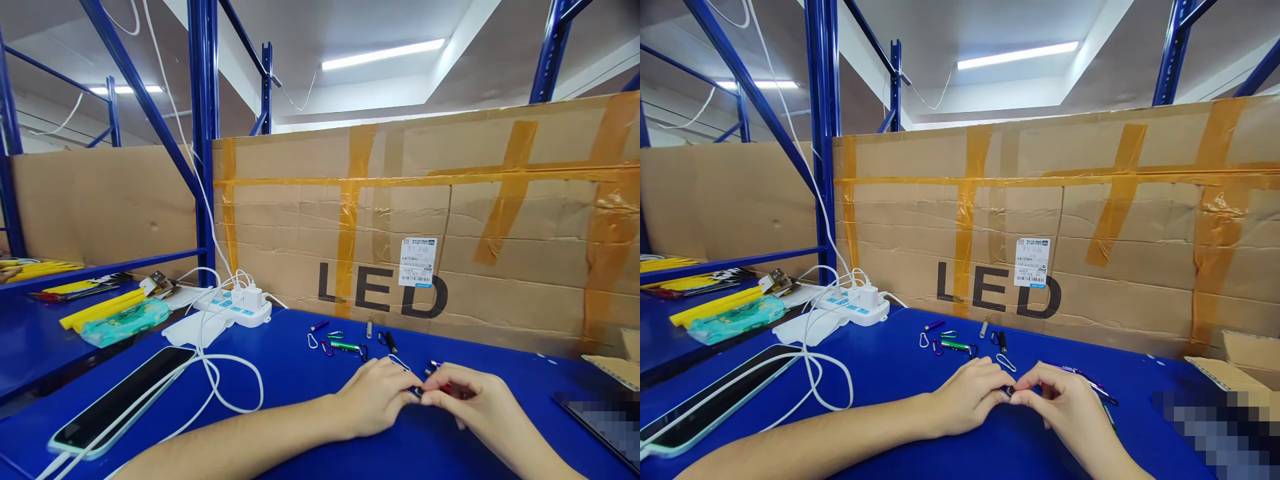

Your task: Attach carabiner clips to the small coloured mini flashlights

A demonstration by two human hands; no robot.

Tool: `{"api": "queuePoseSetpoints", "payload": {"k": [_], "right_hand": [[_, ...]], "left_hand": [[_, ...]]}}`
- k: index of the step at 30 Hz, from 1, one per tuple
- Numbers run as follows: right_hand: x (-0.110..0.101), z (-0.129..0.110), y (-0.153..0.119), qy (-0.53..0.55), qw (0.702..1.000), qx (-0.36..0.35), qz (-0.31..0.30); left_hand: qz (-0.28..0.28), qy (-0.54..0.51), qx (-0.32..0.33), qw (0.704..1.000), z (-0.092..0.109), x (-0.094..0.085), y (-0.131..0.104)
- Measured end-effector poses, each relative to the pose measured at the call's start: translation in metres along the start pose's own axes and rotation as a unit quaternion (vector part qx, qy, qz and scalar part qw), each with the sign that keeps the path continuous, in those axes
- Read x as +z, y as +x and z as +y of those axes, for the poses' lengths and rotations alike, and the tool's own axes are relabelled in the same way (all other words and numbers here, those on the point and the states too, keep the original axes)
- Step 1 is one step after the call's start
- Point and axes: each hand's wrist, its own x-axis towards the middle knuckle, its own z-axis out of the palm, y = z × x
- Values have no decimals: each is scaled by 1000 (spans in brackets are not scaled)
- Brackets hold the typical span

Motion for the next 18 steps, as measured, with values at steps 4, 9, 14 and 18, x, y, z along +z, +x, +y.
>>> {"api": "queuePoseSetpoints", "payload": {"k": [4, 9, 14, 18], "right_hand": [[2, 2, 0, 3, 1000, 21, -5], [5, 1, -2, 38, 997, 60, -6], [2, 5, 3, 57, 994, 82, -55], [-2, 8, 6, 29, 994, 82, -67]], "left_hand": [[-12, 1, -6, 1000, 0, -1, 0], [-4, -8, -8, 1000, 0, 0, 0], [-6, -34, -11, 999, -1, 2, 1], [-13, -58, -21, 998, 0, 0, 1]]}}
